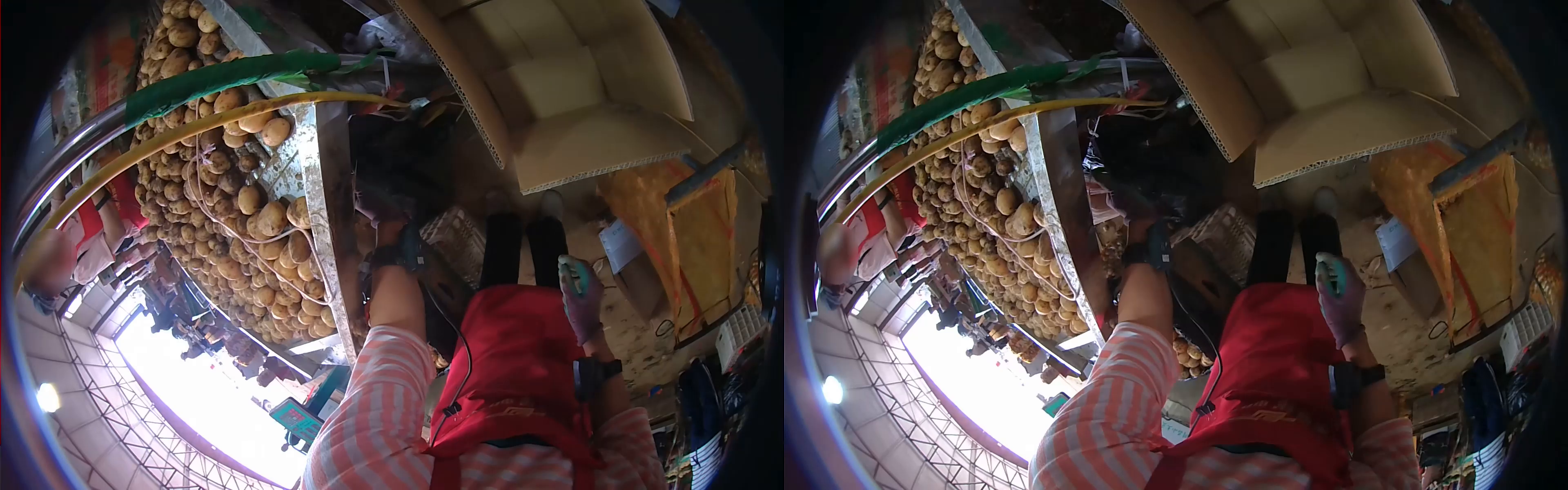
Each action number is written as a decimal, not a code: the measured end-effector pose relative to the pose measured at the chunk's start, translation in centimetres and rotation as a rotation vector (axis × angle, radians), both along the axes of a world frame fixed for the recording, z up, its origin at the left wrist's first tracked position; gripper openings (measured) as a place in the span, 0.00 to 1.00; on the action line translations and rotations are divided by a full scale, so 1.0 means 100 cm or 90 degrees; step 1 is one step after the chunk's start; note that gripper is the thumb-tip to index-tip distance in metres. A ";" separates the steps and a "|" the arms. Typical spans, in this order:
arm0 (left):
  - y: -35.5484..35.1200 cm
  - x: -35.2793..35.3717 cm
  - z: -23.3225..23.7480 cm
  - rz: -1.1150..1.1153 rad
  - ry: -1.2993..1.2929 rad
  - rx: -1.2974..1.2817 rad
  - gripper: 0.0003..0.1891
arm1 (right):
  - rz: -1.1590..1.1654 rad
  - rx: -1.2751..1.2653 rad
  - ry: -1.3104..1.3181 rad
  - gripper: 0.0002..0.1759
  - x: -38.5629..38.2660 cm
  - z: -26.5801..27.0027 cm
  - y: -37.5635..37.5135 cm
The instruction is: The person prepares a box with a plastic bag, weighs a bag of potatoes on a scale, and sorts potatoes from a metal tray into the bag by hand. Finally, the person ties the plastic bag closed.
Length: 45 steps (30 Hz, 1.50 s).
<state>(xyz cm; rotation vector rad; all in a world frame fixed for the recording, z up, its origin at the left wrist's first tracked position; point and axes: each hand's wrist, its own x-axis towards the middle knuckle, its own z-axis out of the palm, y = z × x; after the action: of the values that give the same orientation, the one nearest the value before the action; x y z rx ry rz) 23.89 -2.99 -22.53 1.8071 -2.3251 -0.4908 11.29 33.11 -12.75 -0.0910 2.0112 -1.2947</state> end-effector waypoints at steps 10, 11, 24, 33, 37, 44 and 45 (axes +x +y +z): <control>0.002 -0.017 0.030 -0.145 -0.114 -0.211 0.12 | 0.018 0.025 0.043 0.11 -0.019 0.002 0.025; 0.004 -0.017 0.034 -0.149 -0.152 -0.218 0.11 | 0.018 0.023 0.045 0.11 -0.019 0.004 0.025; 0.237 0.082 0.144 -0.918 -0.127 0.638 0.16 | 0.115 -0.062 -0.196 0.20 -0.026 0.047 0.034; 0.257 0.006 0.273 -0.818 0.117 0.506 0.24 | 0.455 0.027 -0.290 0.29 -0.038 0.124 0.008; 0.224 -0.041 0.362 -0.580 0.251 0.479 0.14 | 0.189 -0.220 -0.447 0.16 -0.043 0.113 -0.003; 0.161 -0.048 0.390 -0.494 0.398 0.532 0.10 | -0.032 -0.566 -0.431 0.14 -0.146 0.232 -0.095; 0.152 -0.049 0.391 -0.473 0.394 0.544 0.10 | -0.051 -0.603 -0.413 0.15 -0.154 0.241 -0.105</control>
<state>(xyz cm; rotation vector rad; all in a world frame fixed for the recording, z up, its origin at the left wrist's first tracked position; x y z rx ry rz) 18.95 12.22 16.53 0.6240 -2.3444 -2.0289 -4.08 22.63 11.33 -0.0216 0.7701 -1.9182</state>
